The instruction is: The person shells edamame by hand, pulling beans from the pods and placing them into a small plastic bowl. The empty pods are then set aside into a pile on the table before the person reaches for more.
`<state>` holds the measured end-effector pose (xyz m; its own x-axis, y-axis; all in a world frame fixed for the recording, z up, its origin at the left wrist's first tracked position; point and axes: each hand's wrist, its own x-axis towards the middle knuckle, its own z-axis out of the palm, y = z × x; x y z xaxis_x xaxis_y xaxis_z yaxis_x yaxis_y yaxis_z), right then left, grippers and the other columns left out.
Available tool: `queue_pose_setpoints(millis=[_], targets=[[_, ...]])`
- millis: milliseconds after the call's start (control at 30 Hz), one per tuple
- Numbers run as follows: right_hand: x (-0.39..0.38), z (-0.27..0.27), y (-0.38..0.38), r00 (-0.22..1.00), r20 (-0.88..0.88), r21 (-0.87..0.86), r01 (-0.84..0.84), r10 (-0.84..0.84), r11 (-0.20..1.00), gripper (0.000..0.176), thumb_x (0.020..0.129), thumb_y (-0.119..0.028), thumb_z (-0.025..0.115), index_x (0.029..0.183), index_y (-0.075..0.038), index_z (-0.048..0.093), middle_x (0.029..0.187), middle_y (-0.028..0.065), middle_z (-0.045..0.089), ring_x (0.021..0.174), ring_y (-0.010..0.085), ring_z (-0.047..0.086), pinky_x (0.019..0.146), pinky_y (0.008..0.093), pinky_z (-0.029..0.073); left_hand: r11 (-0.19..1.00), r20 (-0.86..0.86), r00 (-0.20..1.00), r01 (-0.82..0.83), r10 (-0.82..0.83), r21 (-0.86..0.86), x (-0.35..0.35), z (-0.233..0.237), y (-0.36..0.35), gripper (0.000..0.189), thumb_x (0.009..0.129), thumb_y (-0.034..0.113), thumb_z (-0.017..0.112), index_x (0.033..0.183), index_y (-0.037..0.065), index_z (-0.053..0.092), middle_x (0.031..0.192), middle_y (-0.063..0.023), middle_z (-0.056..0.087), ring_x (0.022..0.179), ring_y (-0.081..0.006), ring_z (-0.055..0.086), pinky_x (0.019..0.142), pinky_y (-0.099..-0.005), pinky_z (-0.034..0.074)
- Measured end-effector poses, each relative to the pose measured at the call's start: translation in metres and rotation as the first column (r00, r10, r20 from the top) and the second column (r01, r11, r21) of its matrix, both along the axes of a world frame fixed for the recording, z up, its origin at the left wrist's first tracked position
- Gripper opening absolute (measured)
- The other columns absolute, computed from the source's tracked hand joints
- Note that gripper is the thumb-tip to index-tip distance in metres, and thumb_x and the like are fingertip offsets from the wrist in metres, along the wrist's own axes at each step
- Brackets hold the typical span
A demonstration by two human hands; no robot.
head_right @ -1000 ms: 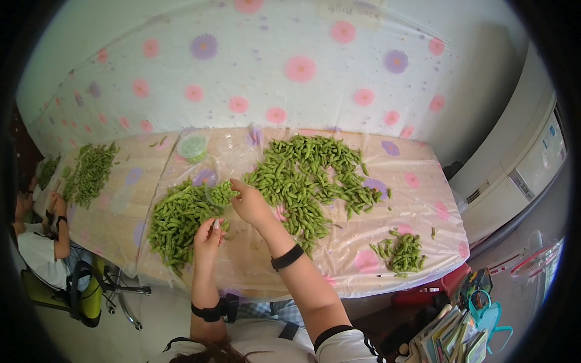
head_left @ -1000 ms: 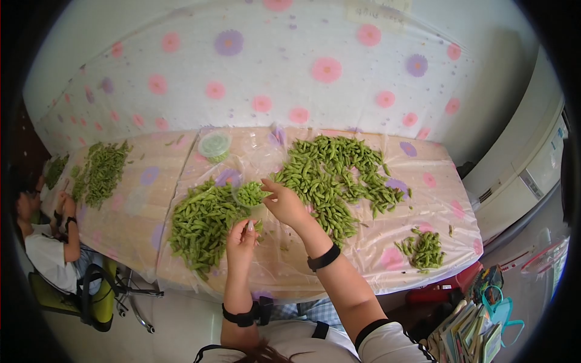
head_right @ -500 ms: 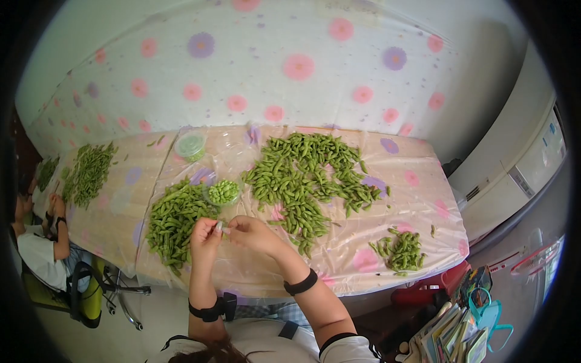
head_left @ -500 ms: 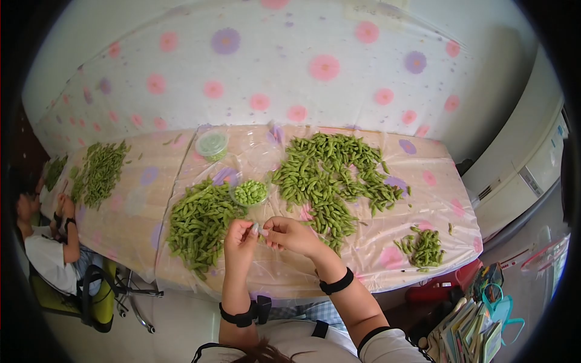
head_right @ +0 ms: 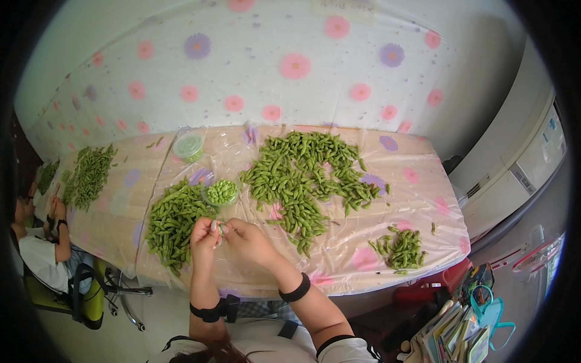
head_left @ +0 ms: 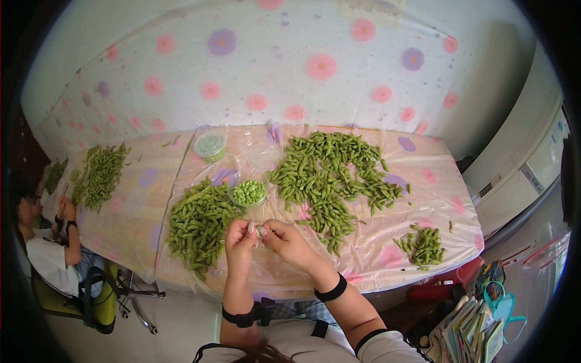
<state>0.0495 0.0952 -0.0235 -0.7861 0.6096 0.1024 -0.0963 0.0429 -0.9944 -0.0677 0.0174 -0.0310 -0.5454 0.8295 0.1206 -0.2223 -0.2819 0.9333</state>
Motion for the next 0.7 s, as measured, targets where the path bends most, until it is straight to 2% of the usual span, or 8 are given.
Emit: queue_pose_setpoints(millis=[67, 133, 200, 333, 467, 533, 600, 700], targets=[[0.0, 0.0, -0.001, 0.999, -0.051, -0.015, 0.003, -0.004, 1.0, 0.016, 0.096, -0.018, 0.049, 0.087, -0.007, 0.054, 0.067, -0.0055, 0.049, 0.056, 0.0024, 0.039, 0.05, 0.019, 0.031, 1.0, 0.065, 0.998, 0.007, -0.008, 0.014, 0.006, 0.001, 0.001, 0.008, 0.09, 0.01, 0.056, 0.092, 0.004, 0.053, 0.076, -0.0004, 0.054, 0.062, -0.0057, 0.045, 0.056, -0.0194, 0.036], [0.0, 0.005, -0.003, 0.995, -0.102, -0.029, 0.006, -0.009, 1.0, 0.016, 0.097, -0.018, 0.048, 0.087, -0.007, 0.054, 0.067, -0.0055, 0.048, 0.056, 0.002, 0.038, 0.049, 0.0187, 0.029, 0.988, 0.289, 0.957, -0.036, -0.009, 0.149, 0.012, -0.002, 0.003, 0.007, 0.089, 0.009, 0.057, 0.093, 0.005, 0.053, 0.079, -0.0012, 0.054, 0.063, -0.0068, 0.046, 0.059, -0.021, 0.038], [0.0, 0.009, -0.003, 0.985, -0.171, -0.16, -0.001, -0.027, 0.987, 0.017, 0.097, -0.019, 0.048, 0.086, -0.008, 0.054, 0.067, -0.0056, 0.048, 0.055, 0.0014, 0.036, 0.048, 0.0182, 0.027, 0.981, 0.352, 0.933, 0.001, -0.07, 0.192, 0.014, -0.004, 0.005, 0.008, 0.089, 0.009, 0.057, 0.094, 0.005, 0.052, 0.081, -0.0014, 0.054, 0.064, -0.0072, 0.046, 0.06, -0.0223, 0.04], [0.002, 0.014, -0.001, 0.984, -0.177, -0.201, -0.004, -0.032, 0.98, 0.017, 0.097, -0.019, 0.048, 0.086, -0.008, 0.054, 0.066, -0.0057, 0.048, 0.055, 0.0012, 0.036, 0.048, 0.0178, 0.026, 0.968, 0.431, 0.889, 0.046, -0.152, 0.248, 0.018, -0.002, 0.007, 0.01, 0.09, 0.011, 0.056, 0.098, 0.006, 0.051, 0.081, -0.001, 0.053, 0.065, -0.008, 0.047, 0.064, -0.0261, 0.042], [-0.001, 0.008, -0.002, 0.984, -0.172, -0.154, 0.027, -0.053, 0.988, 0.018, 0.097, -0.02, 0.048, 0.085, -0.008, 0.054, 0.066, -0.0054, 0.048, 0.055, 0.0019, 0.037, 0.048, 0.0186, 0.028, 0.987, 0.341, 0.938, 0.003, -0.058, 0.16, 0.019, 0.004, 0.007, 0.01, 0.092, 0.013, 0.054, 0.098, 0.006, 0.05, 0.08, -0.0005, 0.053, 0.065, -0.0072, 0.047, 0.062, -0.0235, 0.041], [-0.001, 0.004, -0.003, 0.989, -0.136, -0.115, 0.048, -0.064, 0.992, 0.018, 0.097, -0.02, 0.048, 0.085, -0.007, 0.053, 0.066, -0.0051, 0.049, 0.056, 0.0021, 0.038, 0.048, 0.0189, 0.029, 0.996, 0.135, 0.99, 0.024, -0.035, 0.084, 0.012, 0.0, 0.007, 0.009, 0.093, 0.015, 0.052, 0.098, 0.007, 0.05, 0.08, 0.0002, 0.054, 0.064, -0.0057, 0.047, 0.058, -0.0203, 0.039], [-0.002, 0.002, -0.003, 0.995, -0.008, 0.049, 0.105, -0.104, 0.993, 0.018, 0.096, -0.019, 0.05, 0.084, -0.006, 0.053, 0.065, -0.0047, 0.05, 0.056, 0.002, 0.039, 0.048, 0.0198, 0.029, 0.999, 0.097, 0.995, 0.011, -0.014, 0.038, 0.014, 0.009, 0.006, 0.01, 0.094, 0.017, 0.052, 0.097, 0.007, 0.051, 0.078, 0.0004, 0.053, 0.062, -0.0049, 0.046, 0.055, -0.0192, 0.037], [0.001, 0.005, 0.0, 0.987, 0.033, 0.193, 0.15, -0.159, 0.97, 0.017, 0.095, -0.017, 0.051, 0.083, -0.005, 0.053, 0.064, -0.0046, 0.051, 0.054, 0.0016, 0.038, 0.047, 0.0201, 0.027, 0.998, 0.018, 1.0, -0.011, 0.012, -0.069, 0.013, 0.012, 0.006, 0.015, 0.095, 0.021, 0.051, 0.095, 0.007, 0.052, 0.073, 0.0011, 0.051, 0.058, -0.0039, 0.043, 0.051, -0.0185, 0.033]])
